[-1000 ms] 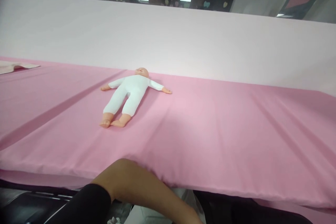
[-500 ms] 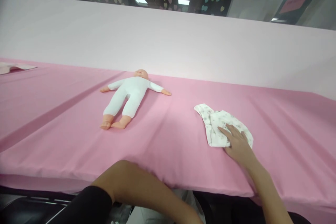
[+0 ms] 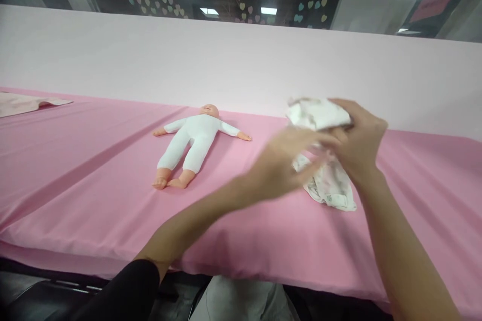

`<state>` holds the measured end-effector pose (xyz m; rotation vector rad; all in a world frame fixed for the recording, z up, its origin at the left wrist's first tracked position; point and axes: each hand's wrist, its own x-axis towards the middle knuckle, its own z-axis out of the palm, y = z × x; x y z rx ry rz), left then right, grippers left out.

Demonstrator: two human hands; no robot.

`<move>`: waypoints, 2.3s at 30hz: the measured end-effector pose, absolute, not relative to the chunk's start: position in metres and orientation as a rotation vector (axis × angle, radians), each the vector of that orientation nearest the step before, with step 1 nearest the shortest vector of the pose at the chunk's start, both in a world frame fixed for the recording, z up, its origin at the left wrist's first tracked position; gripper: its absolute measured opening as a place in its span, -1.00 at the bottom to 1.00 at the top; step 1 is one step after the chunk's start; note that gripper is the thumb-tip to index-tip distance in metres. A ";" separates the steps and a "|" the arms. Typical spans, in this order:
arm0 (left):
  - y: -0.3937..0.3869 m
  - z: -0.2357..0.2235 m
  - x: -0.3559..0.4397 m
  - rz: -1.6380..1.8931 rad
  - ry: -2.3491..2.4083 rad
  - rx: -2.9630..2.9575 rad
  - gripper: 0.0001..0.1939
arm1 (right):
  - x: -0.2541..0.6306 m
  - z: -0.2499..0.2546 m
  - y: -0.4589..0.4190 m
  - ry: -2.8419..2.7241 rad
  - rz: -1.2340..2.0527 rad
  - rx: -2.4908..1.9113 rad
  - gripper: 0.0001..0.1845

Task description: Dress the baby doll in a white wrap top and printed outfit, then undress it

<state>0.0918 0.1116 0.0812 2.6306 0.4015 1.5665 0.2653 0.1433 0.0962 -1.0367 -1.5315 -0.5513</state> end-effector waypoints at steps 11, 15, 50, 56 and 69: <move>0.191 0.118 -0.019 1.564 0.725 2.067 -0.64 | 0.153 0.115 0.197 -1.296 0.333 -0.552 -0.88; 0.194 0.116 -0.003 1.604 0.744 2.002 -0.75 | 0.157 0.103 0.210 -1.292 0.318 -0.678 -0.79; 0.199 0.112 0.007 1.396 0.866 1.772 -0.70 | 0.208 0.100 0.209 -1.757 0.101 -0.954 -0.90; 0.207 0.112 0.009 1.520 0.801 1.760 -0.74 | 0.152 0.104 0.172 -1.967 0.252 -0.688 -0.85; 0.189 0.118 0.004 1.383 0.840 2.076 -0.70 | 0.152 0.093 0.186 -1.988 0.551 -0.759 -0.37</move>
